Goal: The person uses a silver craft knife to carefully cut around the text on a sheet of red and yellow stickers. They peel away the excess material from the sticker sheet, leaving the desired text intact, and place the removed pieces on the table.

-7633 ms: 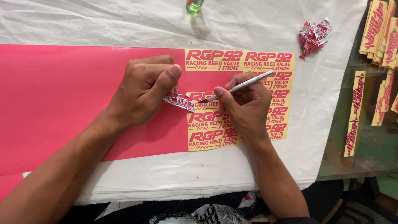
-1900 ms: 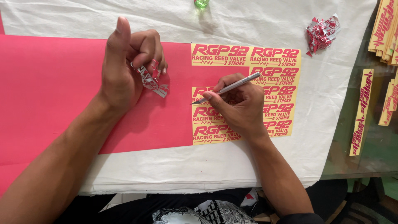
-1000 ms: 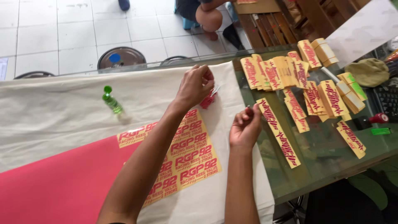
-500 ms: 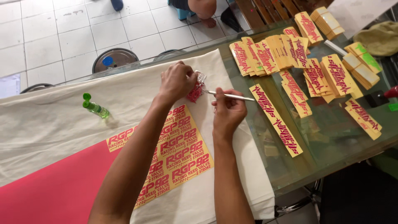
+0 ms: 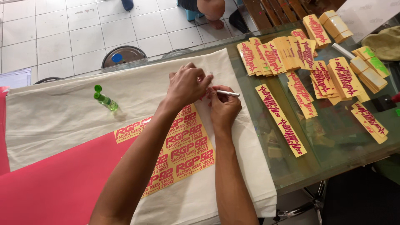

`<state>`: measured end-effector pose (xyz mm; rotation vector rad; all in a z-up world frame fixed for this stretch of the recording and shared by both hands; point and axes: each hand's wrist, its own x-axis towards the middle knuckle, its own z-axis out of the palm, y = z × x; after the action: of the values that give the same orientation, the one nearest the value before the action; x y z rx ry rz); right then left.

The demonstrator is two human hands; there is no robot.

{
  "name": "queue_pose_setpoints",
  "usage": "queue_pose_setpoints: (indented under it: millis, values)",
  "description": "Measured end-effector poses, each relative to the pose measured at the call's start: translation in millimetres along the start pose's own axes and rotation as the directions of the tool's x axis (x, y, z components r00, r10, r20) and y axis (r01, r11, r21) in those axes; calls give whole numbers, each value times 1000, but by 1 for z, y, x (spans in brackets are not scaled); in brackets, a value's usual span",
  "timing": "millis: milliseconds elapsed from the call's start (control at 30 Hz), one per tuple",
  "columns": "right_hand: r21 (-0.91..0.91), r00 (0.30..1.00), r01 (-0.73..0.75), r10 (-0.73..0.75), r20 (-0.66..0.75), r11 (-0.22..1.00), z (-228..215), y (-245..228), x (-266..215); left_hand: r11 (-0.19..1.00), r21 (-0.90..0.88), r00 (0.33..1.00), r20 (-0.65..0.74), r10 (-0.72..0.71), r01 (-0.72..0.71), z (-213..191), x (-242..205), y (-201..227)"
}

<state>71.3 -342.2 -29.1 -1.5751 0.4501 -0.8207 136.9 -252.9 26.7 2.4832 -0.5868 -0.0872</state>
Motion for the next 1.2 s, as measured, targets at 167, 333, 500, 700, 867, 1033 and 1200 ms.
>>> queue_pose_setpoints:
  millis: [167,333,500,700,867,1033,1200]
  values:
    - [-20,1000,-2,1,-8,1000,3,-3,-1,971,181,984,-56,169,-157,-11,9,-2]
    - [7,998,-44,44,42,999,-3,-12,-5,957,233,985,39,170,-174,-39,12,7]
    - [5,999,-17,17,33,1000,-2,-6,-4,968,209,987,103,121,-140,-49,12,7]
    - [-9,998,-62,62,34,998,-2,-13,-4,911,316,964,75,255,-265,-44,17,9]
    - [-2,996,-86,86,25,996,-1,-10,-4,842,442,934,-28,357,-309,-35,22,6]
    - [15,994,-109,109,1,994,-2,-8,-3,800,520,884,-164,438,-299,-31,25,3]
    - [418,978,-159,202,-60,894,-1,6,4,928,208,910,-221,352,-308,-33,15,-5]
